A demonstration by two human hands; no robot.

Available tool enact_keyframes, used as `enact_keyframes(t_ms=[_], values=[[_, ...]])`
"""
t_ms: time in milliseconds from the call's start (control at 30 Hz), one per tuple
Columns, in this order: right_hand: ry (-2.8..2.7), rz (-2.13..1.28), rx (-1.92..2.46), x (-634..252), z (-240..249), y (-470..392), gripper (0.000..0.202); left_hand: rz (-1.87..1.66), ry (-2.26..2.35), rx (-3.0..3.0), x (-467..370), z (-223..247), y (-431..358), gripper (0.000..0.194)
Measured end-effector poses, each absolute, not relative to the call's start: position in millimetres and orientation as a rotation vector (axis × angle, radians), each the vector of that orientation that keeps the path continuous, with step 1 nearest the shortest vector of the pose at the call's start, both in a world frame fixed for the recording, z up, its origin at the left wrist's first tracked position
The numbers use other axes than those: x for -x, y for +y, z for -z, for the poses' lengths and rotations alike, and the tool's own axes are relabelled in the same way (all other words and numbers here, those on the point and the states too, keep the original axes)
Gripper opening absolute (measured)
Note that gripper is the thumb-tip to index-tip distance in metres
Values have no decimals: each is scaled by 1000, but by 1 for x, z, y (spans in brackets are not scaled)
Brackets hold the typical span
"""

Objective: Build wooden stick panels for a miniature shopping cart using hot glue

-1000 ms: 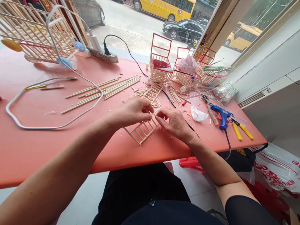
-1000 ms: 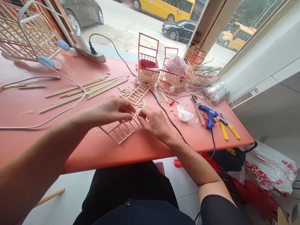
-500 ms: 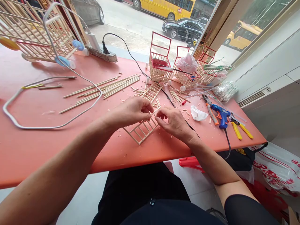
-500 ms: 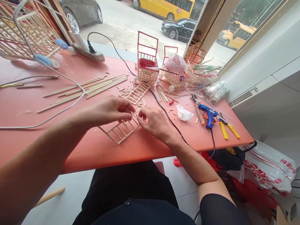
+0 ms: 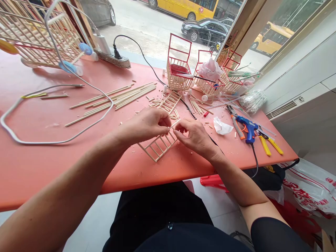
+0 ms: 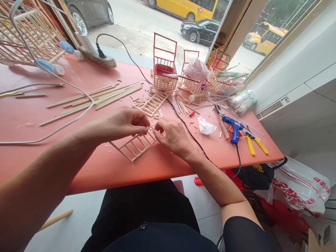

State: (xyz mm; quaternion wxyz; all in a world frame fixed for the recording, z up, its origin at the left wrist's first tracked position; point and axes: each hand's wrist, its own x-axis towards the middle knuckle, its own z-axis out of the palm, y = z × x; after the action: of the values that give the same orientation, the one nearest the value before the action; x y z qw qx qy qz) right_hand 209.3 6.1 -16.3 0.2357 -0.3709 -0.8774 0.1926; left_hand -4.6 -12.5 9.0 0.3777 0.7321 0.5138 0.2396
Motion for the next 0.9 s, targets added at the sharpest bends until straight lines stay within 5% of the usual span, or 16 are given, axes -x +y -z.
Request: enact_keyframes(t_ms=[900], values=[[-2240,-585,1035,-216,8,12,24,-549,1287,-1788,13,-20,-10,11]])
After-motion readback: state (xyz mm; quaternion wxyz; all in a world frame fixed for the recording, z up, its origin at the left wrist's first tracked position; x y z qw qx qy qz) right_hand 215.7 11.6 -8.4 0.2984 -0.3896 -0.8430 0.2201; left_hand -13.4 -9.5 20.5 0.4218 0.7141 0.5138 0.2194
